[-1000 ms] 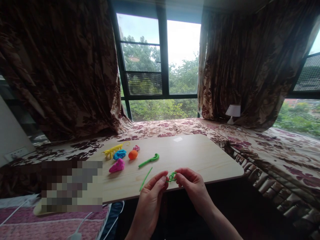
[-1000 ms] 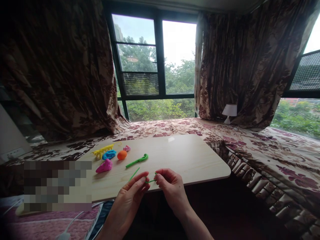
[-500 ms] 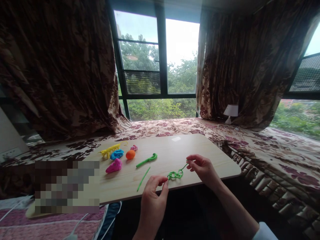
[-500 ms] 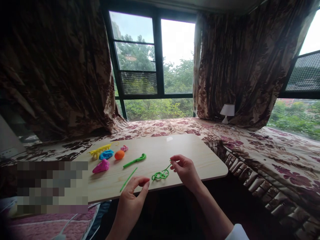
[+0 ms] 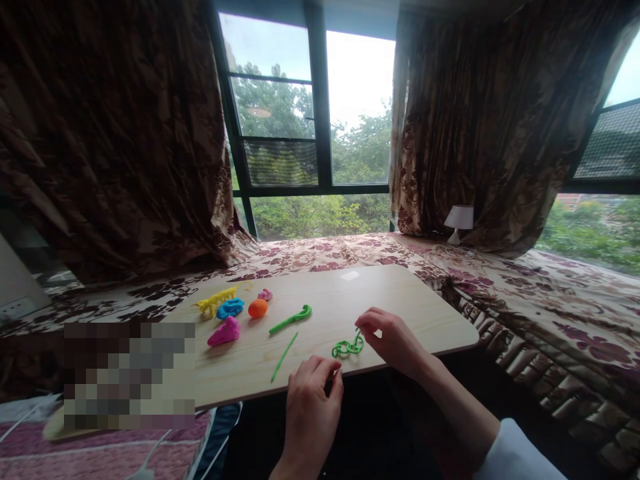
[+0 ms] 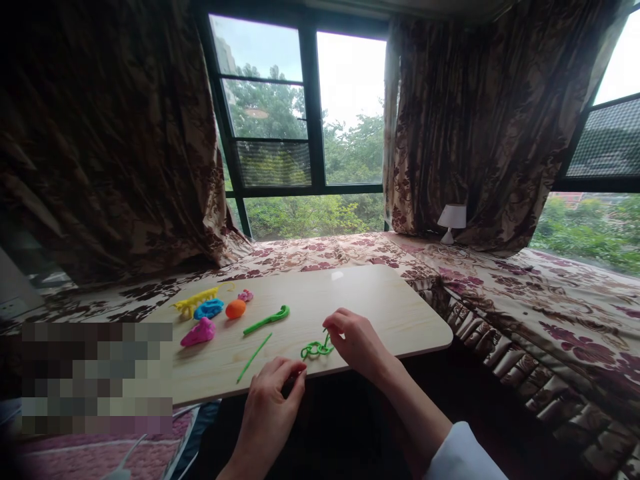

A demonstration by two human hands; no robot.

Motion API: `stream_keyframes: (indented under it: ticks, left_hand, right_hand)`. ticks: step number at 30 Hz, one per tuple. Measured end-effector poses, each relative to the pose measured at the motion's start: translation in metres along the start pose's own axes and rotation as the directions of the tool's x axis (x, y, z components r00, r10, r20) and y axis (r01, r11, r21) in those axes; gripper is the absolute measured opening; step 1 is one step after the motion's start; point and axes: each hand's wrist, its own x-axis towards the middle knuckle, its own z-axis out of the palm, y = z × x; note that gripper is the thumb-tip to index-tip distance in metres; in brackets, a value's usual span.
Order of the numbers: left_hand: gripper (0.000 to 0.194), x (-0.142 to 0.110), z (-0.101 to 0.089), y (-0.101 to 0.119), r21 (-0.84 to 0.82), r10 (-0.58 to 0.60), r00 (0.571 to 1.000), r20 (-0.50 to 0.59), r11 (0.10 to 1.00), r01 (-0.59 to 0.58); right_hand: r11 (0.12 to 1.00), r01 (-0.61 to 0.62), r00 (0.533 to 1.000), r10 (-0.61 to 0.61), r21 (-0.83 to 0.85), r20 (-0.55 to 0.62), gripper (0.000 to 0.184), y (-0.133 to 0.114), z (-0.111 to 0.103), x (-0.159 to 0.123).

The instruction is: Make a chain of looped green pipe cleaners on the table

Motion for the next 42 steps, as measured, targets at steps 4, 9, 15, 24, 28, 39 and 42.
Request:
stream_keyframes:
  ticks: [4,9,15,24,28,39,42]
  left_hand:
    - [0.013,0.001,0.003,-0.001,0.060,0.036,0.999,-0.004,0.998,-0.036]
    - [0.014,0.001,0.004,-0.003,0.076,0.042,0.999,-0.009,0.996,-0.042]
    - [0.013,0.001,0.003,-0.004,0.088,0.031,0.999,-0.014,0.996,-0.030]
    - [0.015,0.005,0.005,-0.002,0.128,0.054,0.998,-0.013,0.990,-0.052]
    - [0.016,0.008,0.010,0.001,0.170,0.063,0.998,0.002,0.984,-0.062]
    - [0.020,0.020,0.016,0.001,0.195,0.085,0.996,0.042,0.977,-0.091]
    - [0.018,0.021,0.017,0.000,0.201,0.085,0.995,0.051,0.975,-0.094]
  right_hand:
    - [0.997,0.038,0.999,-0.037,-0.060,0.022,0.019,0.002,0.006,-0.004]
    - [0.998,0.039,0.999,-0.039,-0.046,-0.002,0.018,0.002,0.010,-0.003]
    - [0.998,0.053,0.998,-0.054,-0.046,-0.024,0.019,-0.004,0.013,0.005]
    - [1.000,0.027,1.000,-0.027,-0.009,-0.011,0.017,-0.009,0.007,-0.002]
    - [0.999,0.000,1.000,-0.001,0.043,0.004,0.015,-0.010,0.008,-0.006]
    - [0.997,-0.032,0.999,0.031,0.067,0.019,0.014,-0.003,0.011,-0.017]
    - [0.996,-0.047,0.999,0.049,0.080,-0.020,0.014,-0.005,0.006,-0.018]
